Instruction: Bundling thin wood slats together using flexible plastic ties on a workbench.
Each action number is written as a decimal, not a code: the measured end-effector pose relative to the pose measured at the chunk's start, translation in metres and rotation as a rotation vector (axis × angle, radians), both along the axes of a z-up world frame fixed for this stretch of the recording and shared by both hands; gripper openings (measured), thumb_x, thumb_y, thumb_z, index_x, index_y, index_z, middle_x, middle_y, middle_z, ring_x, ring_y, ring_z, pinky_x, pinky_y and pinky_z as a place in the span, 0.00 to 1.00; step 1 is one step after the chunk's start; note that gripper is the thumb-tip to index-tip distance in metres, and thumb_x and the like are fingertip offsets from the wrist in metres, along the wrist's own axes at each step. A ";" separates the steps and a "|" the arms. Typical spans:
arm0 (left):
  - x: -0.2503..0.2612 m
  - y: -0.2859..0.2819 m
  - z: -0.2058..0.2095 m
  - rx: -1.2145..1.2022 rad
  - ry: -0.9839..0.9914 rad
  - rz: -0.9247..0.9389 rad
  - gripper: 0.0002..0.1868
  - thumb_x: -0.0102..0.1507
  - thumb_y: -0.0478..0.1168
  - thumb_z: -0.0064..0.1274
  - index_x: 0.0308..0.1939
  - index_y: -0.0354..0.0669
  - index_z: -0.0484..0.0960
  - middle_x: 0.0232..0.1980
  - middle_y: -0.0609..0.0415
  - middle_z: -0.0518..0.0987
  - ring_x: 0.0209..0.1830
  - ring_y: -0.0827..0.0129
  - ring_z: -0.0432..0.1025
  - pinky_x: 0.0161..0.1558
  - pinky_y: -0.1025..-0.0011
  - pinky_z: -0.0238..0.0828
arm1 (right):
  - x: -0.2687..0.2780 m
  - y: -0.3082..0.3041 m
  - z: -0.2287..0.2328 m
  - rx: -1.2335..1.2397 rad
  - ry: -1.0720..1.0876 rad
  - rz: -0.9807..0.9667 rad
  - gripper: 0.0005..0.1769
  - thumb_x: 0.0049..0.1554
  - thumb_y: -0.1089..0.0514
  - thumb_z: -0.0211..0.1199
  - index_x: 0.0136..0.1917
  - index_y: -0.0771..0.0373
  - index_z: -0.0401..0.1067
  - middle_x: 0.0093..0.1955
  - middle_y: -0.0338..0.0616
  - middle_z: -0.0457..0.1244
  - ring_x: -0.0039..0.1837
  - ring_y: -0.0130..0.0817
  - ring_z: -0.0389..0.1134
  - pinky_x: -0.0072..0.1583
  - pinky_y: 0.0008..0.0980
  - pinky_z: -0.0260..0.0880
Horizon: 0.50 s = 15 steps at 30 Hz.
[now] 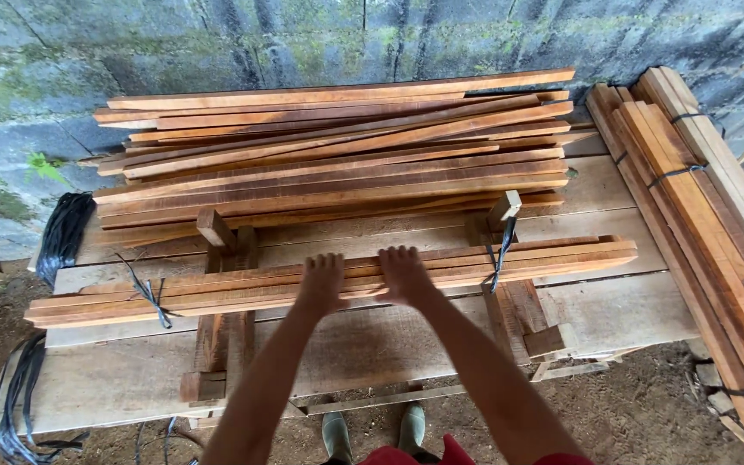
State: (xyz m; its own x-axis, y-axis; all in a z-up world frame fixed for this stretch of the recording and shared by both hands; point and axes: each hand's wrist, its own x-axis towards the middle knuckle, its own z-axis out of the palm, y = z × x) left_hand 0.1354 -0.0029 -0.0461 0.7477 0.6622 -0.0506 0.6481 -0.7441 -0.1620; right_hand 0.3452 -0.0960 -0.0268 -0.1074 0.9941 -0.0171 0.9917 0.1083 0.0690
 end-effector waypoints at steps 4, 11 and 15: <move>0.024 -0.002 -0.027 0.101 -0.175 -0.022 0.52 0.37 0.65 0.73 0.58 0.47 0.69 0.47 0.55 0.74 0.51 0.60 0.72 0.53 0.56 0.66 | -0.007 0.007 -0.001 0.012 0.007 -0.025 0.51 0.40 0.28 0.73 0.66 0.60 0.62 0.54 0.47 0.63 0.59 0.48 0.66 0.60 0.47 0.63; -0.025 0.016 -0.006 -0.060 -0.238 -0.113 0.50 0.42 0.58 0.70 0.64 0.48 0.68 0.50 0.54 0.74 0.53 0.59 0.73 0.54 0.58 0.67 | 0.036 -0.010 0.009 -0.037 0.139 0.035 0.49 0.41 0.37 0.78 0.68 0.59 0.63 0.55 0.50 0.66 0.60 0.48 0.68 0.61 0.46 0.65; -0.091 0.047 -0.023 -0.027 -0.211 -0.043 0.49 0.41 0.63 0.72 0.61 0.48 0.72 0.52 0.52 0.78 0.57 0.59 0.74 0.58 0.56 0.67 | 0.096 -0.037 0.016 0.010 0.150 -0.045 0.46 0.36 0.37 0.80 0.61 0.60 0.69 0.52 0.53 0.67 0.58 0.52 0.69 0.62 0.50 0.65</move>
